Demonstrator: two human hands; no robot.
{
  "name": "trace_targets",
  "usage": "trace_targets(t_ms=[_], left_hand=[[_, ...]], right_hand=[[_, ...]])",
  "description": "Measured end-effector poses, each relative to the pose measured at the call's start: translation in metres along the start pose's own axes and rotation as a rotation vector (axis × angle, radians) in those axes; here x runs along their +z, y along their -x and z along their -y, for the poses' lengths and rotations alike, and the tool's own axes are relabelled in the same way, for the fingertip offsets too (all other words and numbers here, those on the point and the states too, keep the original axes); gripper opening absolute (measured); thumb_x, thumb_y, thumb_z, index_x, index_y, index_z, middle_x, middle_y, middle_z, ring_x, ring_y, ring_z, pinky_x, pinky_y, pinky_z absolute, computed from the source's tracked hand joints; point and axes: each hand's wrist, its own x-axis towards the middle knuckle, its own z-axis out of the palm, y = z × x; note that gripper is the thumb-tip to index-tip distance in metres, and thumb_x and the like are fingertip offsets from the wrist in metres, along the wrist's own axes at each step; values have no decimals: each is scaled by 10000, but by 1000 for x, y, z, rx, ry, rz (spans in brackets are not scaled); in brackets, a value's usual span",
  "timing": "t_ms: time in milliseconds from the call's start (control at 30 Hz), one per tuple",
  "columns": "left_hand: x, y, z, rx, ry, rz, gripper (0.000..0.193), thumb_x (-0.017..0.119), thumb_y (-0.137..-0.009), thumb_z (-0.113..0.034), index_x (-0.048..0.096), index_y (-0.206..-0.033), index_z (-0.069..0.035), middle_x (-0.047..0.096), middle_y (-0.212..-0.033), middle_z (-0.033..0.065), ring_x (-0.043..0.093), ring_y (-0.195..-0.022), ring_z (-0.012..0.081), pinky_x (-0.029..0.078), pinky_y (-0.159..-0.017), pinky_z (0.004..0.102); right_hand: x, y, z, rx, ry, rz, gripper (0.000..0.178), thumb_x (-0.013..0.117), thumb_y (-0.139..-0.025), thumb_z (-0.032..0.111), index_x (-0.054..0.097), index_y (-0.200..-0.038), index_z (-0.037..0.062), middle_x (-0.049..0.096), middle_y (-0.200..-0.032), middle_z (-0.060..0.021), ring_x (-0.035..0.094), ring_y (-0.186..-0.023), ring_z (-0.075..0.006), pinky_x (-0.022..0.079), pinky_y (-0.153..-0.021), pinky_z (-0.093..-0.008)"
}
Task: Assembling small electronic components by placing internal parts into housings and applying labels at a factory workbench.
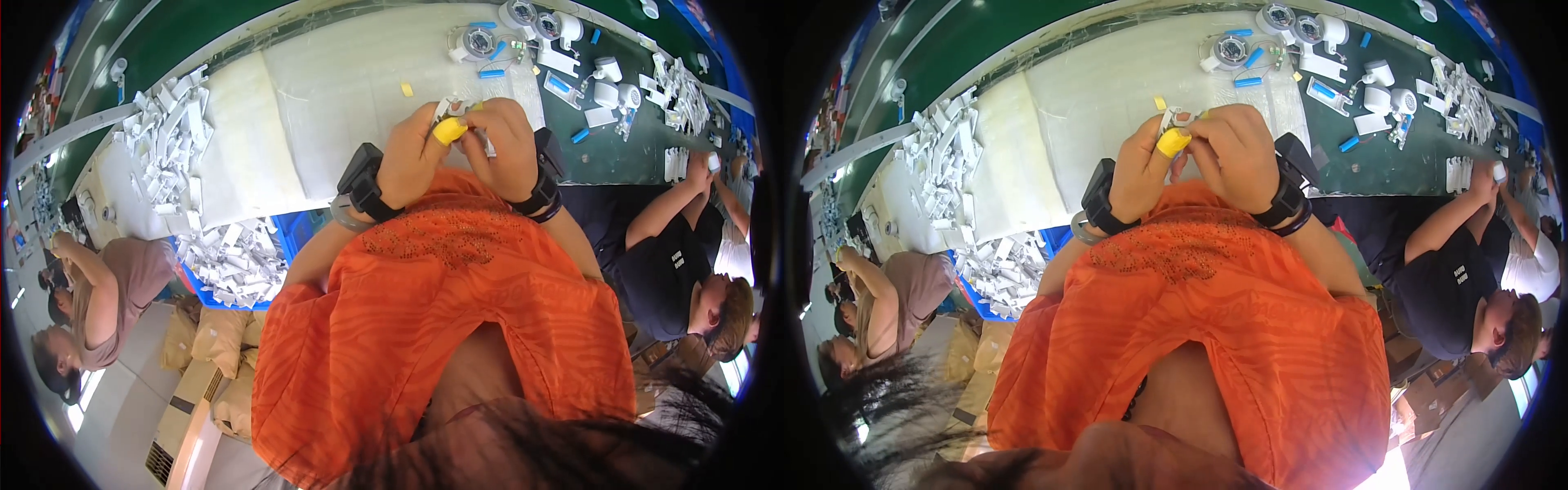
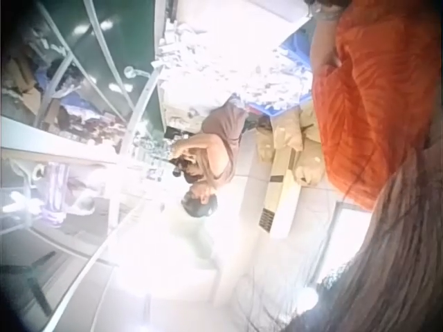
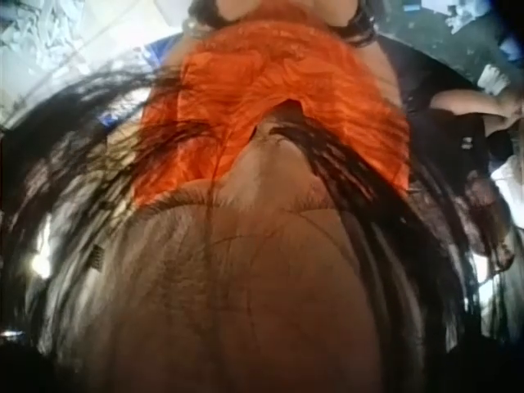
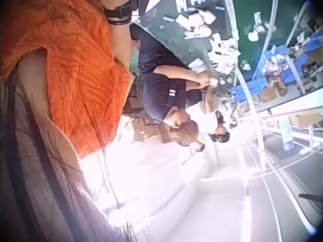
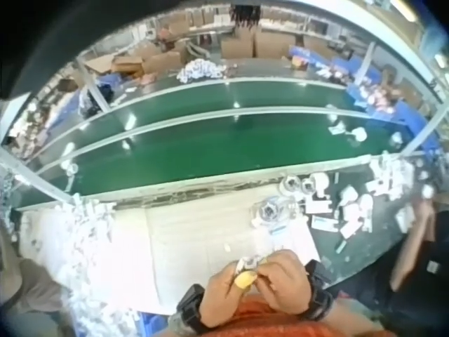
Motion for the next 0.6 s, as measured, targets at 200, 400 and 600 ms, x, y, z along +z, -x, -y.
trace_targets(t_ms=[200,400,600], left_hand=[[-1,-6,-2,-64,14,67,335,500,-1000,-180,494,-1290,-12,581,-837,30,499,-638,62,438,-571,210],[-2,-8,-6,-107,49,73,366,519,-992,-170,477,-1319,-12,595,-878,32,509,-659,60,455,-589,212],[0,-7,-7,-42,14,27,337,533,-977,-164,510,-1276,-10,621,-875,52,549,-718,87,471,-643,234]], right_hand=[[-1,3,-10,-44,-15,3,277,694,-682,-41,634,-935,58,576,-832,-87,584,-783,-286,466,-698,-383],[-2,0,-7,-37,34,12,283,694,-666,-53,641,-926,48,566,-818,-89,588,-780,-288,497,-765,-402],[-2,-2,2,-36,73,-15,291,701,-640,-63,647,-905,42,554,-811,-87,577,-804,-305,498,-791,-405]])
